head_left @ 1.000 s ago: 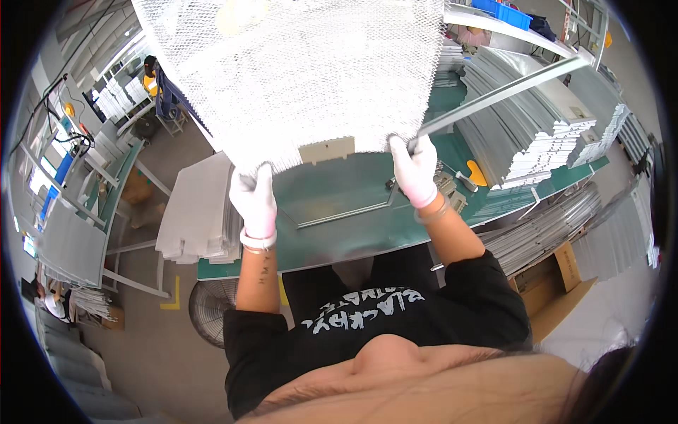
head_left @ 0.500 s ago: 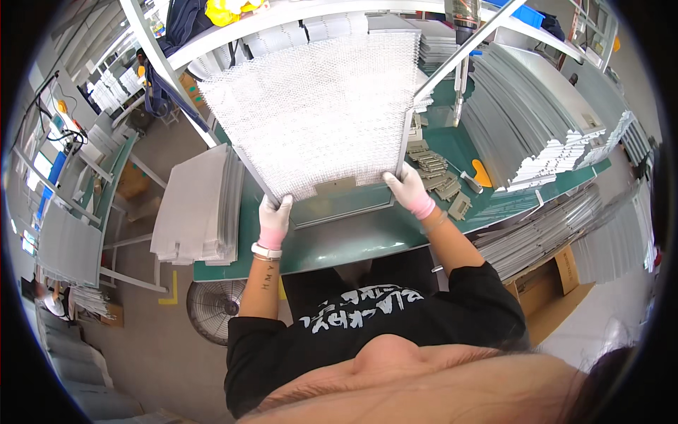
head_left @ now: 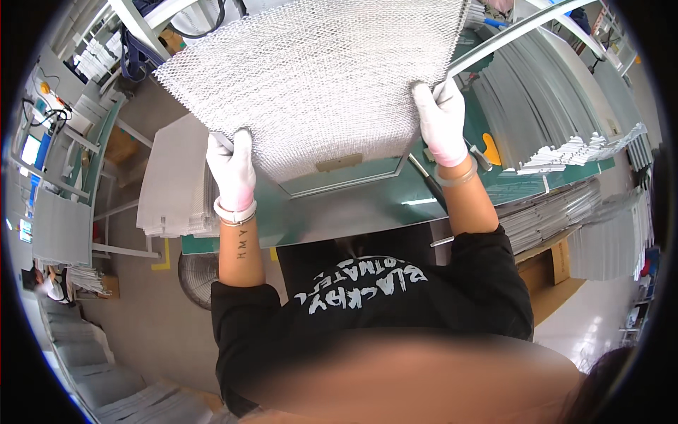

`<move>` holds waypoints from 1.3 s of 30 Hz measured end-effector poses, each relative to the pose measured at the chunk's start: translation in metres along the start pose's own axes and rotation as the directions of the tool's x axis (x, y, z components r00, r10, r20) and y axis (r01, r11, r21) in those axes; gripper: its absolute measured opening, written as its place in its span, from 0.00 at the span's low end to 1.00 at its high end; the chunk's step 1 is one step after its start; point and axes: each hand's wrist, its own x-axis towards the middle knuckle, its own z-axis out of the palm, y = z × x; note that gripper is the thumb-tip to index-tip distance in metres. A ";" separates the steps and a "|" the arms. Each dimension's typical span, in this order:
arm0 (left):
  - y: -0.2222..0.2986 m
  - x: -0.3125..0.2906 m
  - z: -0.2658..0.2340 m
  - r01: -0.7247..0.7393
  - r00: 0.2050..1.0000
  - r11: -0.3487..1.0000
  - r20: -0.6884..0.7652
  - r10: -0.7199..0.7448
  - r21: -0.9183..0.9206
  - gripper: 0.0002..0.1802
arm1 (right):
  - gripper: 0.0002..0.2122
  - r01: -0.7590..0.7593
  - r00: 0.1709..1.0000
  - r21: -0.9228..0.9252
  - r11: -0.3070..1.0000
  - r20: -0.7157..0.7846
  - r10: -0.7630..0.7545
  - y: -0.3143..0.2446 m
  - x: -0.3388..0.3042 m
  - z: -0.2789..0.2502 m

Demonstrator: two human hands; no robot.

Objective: Assembling mesh filters by inserting mesh sheets into metal frames and securing them with a hammer and a power drill.

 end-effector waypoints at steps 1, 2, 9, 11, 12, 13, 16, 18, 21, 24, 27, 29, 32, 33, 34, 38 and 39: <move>-0.001 -0.003 -0.001 -0.004 0.999 1.000 -0.032 0.004 -0.017 0.12 | 0.04 -0.004 1.000 0.032 0.999 0.021 0.004 0.000 -0.001 -0.001; -0.005 -0.005 -0.007 0.003 0.999 1.000 -0.035 -0.003 -0.012 0.12 | 0.07 -0.055 0.997 0.067 0.996 0.060 0.051 -0.006 -0.003 -0.001; -0.063 -0.058 -0.031 0.221 0.972 0.973 0.068 -0.226 0.071 0.21 | 0.15 -0.185 0.970 0.100 0.978 0.177 0.166 0.056 -0.043 -0.012; -0.071 -0.068 -0.034 0.161 0.985 0.987 0.061 -0.162 0.018 0.22 | 0.14 -0.146 0.981 0.098 0.984 0.139 0.132 0.062 -0.051 -0.015; -0.068 -0.066 -0.039 0.165 0.984 0.986 0.060 -0.166 0.018 0.22 | 0.14 -0.179 0.971 0.057 0.982 0.169 0.168 0.063 -0.051 -0.020; -0.063 -0.060 -0.049 0.256 0.951 0.961 0.151 -0.269 0.100 0.22 | 0.14 -0.211 0.959 0.014 0.977 0.197 0.204 0.064 -0.051 -0.025; -0.021 -0.025 -0.049 0.323 0.872 0.929 0.324 -0.366 0.181 0.25 | 0.13 -0.273 0.904 -0.065 0.960 0.324 0.279 0.032 -0.030 -0.041; 0.004 -0.007 -0.044 0.161 0.926 0.983 0.331 -0.181 0.087 0.26 | 0.12 -0.136 0.964 0.052 0.989 0.237 0.121 0.000 -0.012 -0.028; 0.022 0.005 -0.035 0.100 0.971 0.981 0.198 -0.133 0.166 0.19 | 0.09 -0.022 0.970 -0.032 0.999 0.240 0.029 -0.052 0.004 -0.006; 0.011 -0.004 -0.026 -0.029 0.999 0.999 0.030 0.028 0.033 0.04 | 0.07 0.079 0.976 -0.150 0.986 0.214 -0.045 -0.045 -0.002 -0.005; 0.019 -0.016 -0.013 -0.087 0.972 0.994 0.213 0.099 -0.068 0.05 | 0.05 0.081 0.994 -0.130 0.988 0.088 -0.070 -0.032 -0.014 -0.017; 0.015 -0.016 -0.017 0.032 0.887 0.925 0.437 0.149 -0.379 0.16 | 0.04 0.104 0.985 0.073 0.992 0.131 -0.113 -0.032 -0.029 -0.022; -0.026 -0.017 -0.029 0.371 0.552 0.671 0.734 0.397 -0.642 0.30 | 0.10 0.136 0.907 0.202 0.970 0.369 -0.204 -0.036 -0.052 -0.040; -0.042 -0.014 -0.028 0.446 0.420 0.601 0.747 0.515 -0.664 0.38 | 0.11 0.122 0.877 0.271 0.955 0.420 -0.232 -0.043 -0.062 -0.042; -0.045 -0.023 -0.035 0.486 0.320 0.661 0.820 0.474 -0.572 0.51 | 0.11 0.171 0.872 0.250 0.953 0.412 -0.264 -0.049 -0.072 -0.043; -0.066 -0.042 -0.040 0.543 -0.041 0.831 0.984 0.171 -0.121 0.54 | 0.12 0.219 0.829 0.251 0.943 0.462 -0.315 -0.055 -0.103 -0.057; -0.067 -0.041 -0.032 0.431 -0.157 0.901 0.987 0.015 0.055 0.54 | 0.13 0.230 0.782 0.249 0.941 0.528 -0.331 -0.058 -0.104 -0.062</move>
